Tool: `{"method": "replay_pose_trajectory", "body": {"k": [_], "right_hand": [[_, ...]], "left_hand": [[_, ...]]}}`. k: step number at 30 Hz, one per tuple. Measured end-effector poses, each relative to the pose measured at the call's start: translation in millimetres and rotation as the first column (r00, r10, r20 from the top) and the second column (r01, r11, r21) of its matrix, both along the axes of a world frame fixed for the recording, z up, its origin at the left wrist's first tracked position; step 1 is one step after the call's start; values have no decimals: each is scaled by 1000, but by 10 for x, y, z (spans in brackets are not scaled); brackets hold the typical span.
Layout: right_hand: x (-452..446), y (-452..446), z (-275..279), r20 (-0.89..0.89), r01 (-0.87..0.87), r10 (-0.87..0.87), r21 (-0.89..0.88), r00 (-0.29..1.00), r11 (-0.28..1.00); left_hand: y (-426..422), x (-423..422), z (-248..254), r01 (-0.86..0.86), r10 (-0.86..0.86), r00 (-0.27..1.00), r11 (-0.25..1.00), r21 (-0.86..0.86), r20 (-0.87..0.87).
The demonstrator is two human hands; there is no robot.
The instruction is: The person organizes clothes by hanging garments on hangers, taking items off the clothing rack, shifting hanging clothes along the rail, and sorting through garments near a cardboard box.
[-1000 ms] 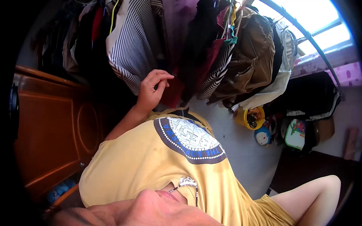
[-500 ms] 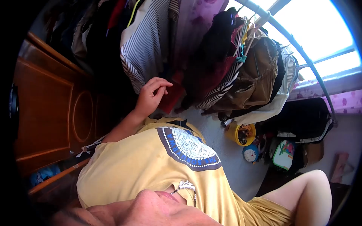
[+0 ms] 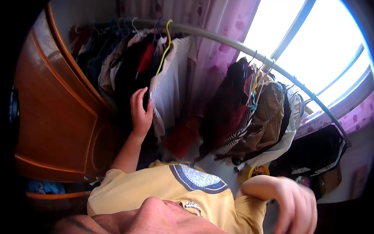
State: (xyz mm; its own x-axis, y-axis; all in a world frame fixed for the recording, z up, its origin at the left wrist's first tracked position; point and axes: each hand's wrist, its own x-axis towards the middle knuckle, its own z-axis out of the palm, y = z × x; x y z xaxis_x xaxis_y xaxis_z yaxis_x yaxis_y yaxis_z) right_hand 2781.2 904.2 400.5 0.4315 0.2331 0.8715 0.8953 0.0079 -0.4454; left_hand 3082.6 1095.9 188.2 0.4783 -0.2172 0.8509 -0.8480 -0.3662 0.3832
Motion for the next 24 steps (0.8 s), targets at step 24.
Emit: {"method": "replay_pose_trajectory", "body": {"k": [24], "right_hand": [[1598,-690,-2031,-675,913,-636,149,374,379]], "left_hand": [[-443,956,145,409,-392,857,912,-22,-335]]}}
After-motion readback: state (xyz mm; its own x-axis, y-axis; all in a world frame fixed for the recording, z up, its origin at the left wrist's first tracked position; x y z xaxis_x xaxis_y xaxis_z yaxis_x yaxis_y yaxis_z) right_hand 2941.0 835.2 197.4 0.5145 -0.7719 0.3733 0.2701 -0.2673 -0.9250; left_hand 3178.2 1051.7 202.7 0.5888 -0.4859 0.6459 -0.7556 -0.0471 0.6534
